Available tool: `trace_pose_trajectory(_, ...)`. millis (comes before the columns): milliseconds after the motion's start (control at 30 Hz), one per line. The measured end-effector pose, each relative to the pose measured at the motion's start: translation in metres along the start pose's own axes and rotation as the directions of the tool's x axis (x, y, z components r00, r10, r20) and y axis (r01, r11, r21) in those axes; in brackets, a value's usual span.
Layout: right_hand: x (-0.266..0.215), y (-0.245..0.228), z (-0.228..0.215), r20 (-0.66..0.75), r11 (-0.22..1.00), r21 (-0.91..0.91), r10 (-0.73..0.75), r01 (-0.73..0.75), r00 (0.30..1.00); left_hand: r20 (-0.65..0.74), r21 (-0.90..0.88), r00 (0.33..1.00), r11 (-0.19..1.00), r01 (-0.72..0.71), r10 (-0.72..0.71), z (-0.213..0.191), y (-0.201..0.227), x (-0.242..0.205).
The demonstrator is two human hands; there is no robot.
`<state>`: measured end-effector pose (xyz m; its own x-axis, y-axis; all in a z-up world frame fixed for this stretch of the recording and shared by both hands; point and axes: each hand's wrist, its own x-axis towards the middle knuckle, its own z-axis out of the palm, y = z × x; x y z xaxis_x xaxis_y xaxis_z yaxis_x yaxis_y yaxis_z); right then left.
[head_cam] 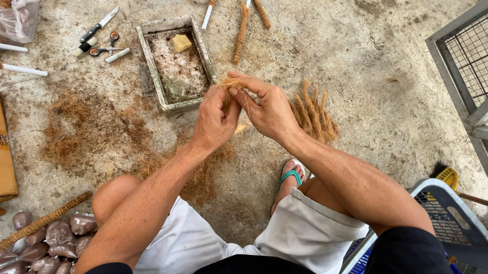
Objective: The person sits cross-legged and repeatedly twists bundles of brown fibrous material by hand into rope-like strands. They gather loose fibers, roll them between palms, and occasionally place finished strands into a nearby blue basket.
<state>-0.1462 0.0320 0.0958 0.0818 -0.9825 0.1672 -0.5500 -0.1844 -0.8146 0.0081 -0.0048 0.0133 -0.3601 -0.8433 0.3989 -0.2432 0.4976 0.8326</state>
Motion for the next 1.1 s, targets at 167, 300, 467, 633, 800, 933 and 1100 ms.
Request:
trace_pose_trajectory(167,0.001,0.003,-0.001,-0.082,0.998,0.009,-0.056,0.057,0.995,-0.194,-0.146,0.976,0.98,-0.132,0.102,-0.014,-0.005,0.008)
trace_pose_trajectory(300,-0.003,-0.003,0.006,0.015,0.998,0.017,-0.06,0.06,0.998,-0.227,-0.493,0.961,0.87,0.027,-0.159,-0.02,-0.016,0.018)
trace_pose_trajectory(467,-0.01,-0.012,0.027,0.086,0.984,-0.063,-0.159,0.164,0.984,-0.166,-0.705,0.945,0.704,0.086,-0.282,-0.011,-0.023,0.023)
trace_pose_trajectory(633,-0.011,-0.015,0.033,0.016,0.965,-0.035,-0.258,0.259,0.966,-0.144,-0.752,0.955,0.656,0.066,-0.261,-0.008,-0.022,0.025)
trace_pose_trajectory(800,-0.009,-0.026,0.034,-0.004,0.998,0.026,-0.059,0.059,0.998,-0.207,-0.711,0.957,0.703,-0.005,-0.203,-0.005,-0.015,0.021)
trace_pose_trajectory(933,-0.019,-0.034,0.039,0.223,0.864,-0.145,0.503,-0.482,0.835,-0.291,-0.68,0.935,0.732,-0.054,-0.202,0.0,-0.013,0.023)
trace_pose_trajectory(1100,-0.028,-0.028,0.054,0.277,0.979,0.188,0.023,-0.078,0.961,-0.337,-0.475,0.937,0.876,-0.08,-0.097,0.005,-0.012,0.022)
